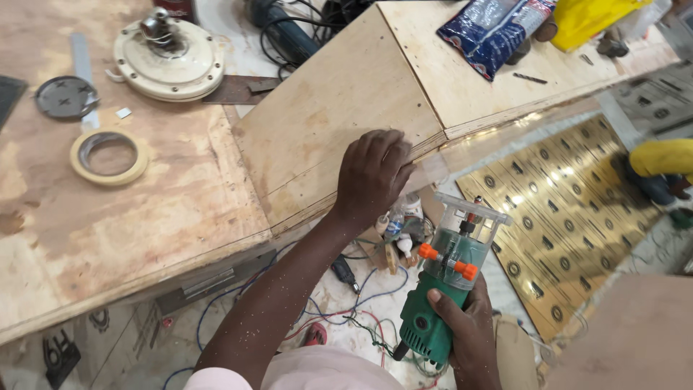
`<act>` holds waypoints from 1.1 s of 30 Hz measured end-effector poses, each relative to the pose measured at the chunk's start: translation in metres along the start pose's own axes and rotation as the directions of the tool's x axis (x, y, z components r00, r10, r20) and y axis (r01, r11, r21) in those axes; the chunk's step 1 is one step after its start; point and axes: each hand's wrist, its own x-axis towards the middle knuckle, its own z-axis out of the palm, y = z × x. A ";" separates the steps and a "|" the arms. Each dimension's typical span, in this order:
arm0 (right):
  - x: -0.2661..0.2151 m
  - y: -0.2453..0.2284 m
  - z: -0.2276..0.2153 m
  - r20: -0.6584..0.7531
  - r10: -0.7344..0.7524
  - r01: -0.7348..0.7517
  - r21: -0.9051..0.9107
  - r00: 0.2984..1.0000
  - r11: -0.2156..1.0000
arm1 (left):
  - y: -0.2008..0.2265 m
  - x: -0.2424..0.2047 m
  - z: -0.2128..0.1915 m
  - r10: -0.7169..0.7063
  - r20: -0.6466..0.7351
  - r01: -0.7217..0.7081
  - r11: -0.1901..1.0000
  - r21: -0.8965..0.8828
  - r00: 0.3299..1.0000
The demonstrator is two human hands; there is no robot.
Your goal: The person uses a handheld electric router to smooth the edges of a wooden cabinet structure. They guide the tool along the vertical and horizontal seams of the plywood, creating a rounded profile. The person occasionally pauses to wipe away wood shavings and inspect the routed surface.
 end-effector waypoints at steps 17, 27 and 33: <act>-0.021 -0.006 0.028 -0.173 0.026 -0.025 0.011 0.985 1.000 | -0.014 -0.003 0.022 -0.071 0.059 0.077 0.990 -0.115 0.996; -0.022 -0.008 0.029 -0.152 0.050 -0.048 0.020 0.987 0.999 | -0.043 0.021 0.039 -0.136 0.197 0.159 0.982 -0.106 0.971; -0.019 -0.004 0.025 -0.127 0.031 -0.022 0.068 0.991 0.997 | -0.051 0.013 0.035 -0.068 0.247 0.103 0.986 -0.131 0.967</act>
